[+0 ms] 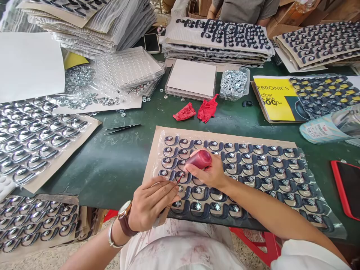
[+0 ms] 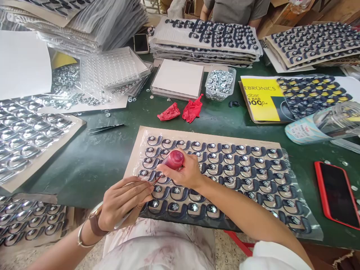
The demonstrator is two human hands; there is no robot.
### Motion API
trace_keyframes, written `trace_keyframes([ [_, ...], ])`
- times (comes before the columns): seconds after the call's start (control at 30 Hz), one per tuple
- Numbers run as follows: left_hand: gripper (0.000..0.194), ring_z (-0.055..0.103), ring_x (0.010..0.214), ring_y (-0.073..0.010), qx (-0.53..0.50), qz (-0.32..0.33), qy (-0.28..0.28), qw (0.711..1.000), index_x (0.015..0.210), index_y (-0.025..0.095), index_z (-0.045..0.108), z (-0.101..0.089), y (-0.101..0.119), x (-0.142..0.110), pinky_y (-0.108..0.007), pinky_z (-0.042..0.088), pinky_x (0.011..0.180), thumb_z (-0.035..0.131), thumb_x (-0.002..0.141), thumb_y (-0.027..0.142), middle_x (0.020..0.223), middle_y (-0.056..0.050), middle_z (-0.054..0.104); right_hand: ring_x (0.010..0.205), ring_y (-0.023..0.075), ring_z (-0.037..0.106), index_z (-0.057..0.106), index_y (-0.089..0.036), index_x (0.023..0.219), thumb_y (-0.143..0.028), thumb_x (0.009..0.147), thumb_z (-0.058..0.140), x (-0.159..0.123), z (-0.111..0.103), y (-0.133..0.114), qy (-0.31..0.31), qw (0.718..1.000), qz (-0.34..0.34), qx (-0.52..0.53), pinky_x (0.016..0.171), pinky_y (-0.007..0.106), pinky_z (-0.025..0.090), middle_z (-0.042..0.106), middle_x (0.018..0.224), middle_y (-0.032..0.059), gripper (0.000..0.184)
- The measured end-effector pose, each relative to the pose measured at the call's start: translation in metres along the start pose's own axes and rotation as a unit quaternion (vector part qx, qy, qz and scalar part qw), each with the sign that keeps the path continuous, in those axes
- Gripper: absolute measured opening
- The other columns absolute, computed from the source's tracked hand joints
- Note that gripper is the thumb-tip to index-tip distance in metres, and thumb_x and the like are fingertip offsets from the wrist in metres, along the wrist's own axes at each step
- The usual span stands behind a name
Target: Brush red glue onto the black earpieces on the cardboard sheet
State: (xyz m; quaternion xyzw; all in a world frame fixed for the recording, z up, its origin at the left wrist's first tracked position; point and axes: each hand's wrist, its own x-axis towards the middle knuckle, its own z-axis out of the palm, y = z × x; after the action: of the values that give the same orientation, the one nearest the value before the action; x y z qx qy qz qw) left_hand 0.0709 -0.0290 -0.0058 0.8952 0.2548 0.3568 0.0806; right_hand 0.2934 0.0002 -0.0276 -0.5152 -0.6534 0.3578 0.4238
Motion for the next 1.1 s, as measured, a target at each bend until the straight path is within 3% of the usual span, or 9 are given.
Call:
trace_keyframes([
  [0.53,0.020,0.073,0.082,-0.0163,-0.018,-0.013,-0.003,1.000,0.106,0.013,0.066,0.0001,-0.0011,-0.0018,-0.031,0.060,0.083,0.062,0.086,0.011,0.090,-0.005,0.076,0.057,0.0177,0.065,0.064,-0.021,0.084,-0.051,0.081,0.069,0.0016,0.0008,-0.0003,-0.009,1.000,0.017,-0.009,0.063,0.031,0.056,0.071,0.065,0.0025,0.031],
  [0.77,0.020,0.072,0.082,-0.0151,-0.054,-0.045,-0.009,0.997,0.103,0.015,0.066,0.0005,-0.0055,-0.0055,-0.031,0.058,0.083,0.063,0.084,0.008,0.093,-0.004,0.076,0.057,0.0175,0.067,0.062,-0.022,0.076,-0.042,0.088,0.065,0.0006,-0.0032,-0.0034,-0.023,0.998,0.052,0.033,0.065,0.030,0.056,0.072,0.063,0.0012,0.023],
  [1.1,0.021,0.072,0.079,-0.0138,-0.093,-0.081,-0.003,0.992,0.102,0.018,0.066,-0.0012,-0.0077,0.0003,-0.031,0.057,0.081,0.061,0.086,0.005,0.090,-0.002,0.077,0.054,0.0174,0.066,0.061,-0.021,0.074,-0.044,0.086,0.067,-0.0014,-0.0040,-0.0033,-0.018,0.998,0.053,0.039,0.060,0.030,0.054,0.072,0.061,0.0023,0.026],
])
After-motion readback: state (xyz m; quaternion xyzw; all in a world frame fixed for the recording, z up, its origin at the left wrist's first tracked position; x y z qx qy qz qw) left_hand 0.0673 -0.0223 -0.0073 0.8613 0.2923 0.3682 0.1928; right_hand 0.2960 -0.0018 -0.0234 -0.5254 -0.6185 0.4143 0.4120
